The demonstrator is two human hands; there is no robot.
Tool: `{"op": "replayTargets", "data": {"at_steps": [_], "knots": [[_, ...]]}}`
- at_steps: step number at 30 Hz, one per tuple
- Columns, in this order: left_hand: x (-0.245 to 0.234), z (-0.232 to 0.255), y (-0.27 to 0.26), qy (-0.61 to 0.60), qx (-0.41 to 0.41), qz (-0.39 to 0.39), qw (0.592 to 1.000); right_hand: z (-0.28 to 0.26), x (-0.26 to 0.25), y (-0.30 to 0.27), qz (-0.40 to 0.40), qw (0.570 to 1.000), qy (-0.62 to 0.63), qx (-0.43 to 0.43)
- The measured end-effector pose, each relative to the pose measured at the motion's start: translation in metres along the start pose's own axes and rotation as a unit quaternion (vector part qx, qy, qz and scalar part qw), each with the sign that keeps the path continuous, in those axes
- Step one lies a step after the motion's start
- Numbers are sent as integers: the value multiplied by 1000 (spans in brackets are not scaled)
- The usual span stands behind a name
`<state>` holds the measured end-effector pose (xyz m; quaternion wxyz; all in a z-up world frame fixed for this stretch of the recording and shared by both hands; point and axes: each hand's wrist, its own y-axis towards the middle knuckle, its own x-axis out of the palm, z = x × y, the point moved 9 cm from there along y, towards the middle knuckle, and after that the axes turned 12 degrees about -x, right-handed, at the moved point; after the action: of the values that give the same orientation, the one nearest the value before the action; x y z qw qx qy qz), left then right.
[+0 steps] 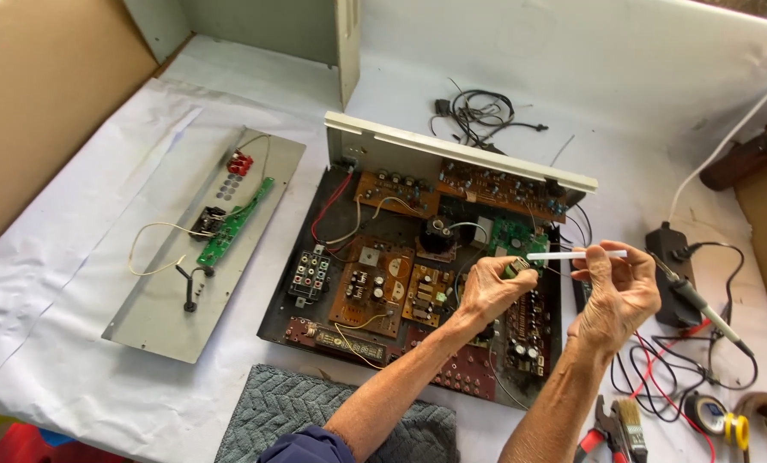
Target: The person works on the internal circuit boards of an open electronic device, manipulating wires and components. They use a lighter to heat a small green component and a white tube to apply a substance to it.
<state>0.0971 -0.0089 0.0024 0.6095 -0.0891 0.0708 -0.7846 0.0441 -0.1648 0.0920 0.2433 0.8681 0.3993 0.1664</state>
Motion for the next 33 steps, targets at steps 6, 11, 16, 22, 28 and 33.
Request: {"op": "replayTargets", "data": {"at_steps": [6, 11, 16, 22, 28, 33], "knots": [[0, -3, 4, 3, -17, 9, 1000, 3, -1, 1, 11, 1000, 11, 1], [0, -1, 4, 5, -15, 14, 1000, 1, 0, 1, 14, 1000, 10, -1], [0, 1, 2, 4, -24, 8, 1000, 2, 1, 1, 10, 1000, 9, 5], [0, 1, 1, 9, -20, 7, 1000, 5, -1, 2, 13, 1000, 8, 5], [-1, 5, -2, 10, -2, 7, 1000, 4, 2, 1, 1, 1000, 13, -1], [-1, 6, -2, 7, -3, 5, 1000, 8, 1, 2, 2, 1000, 17, -2]]}}
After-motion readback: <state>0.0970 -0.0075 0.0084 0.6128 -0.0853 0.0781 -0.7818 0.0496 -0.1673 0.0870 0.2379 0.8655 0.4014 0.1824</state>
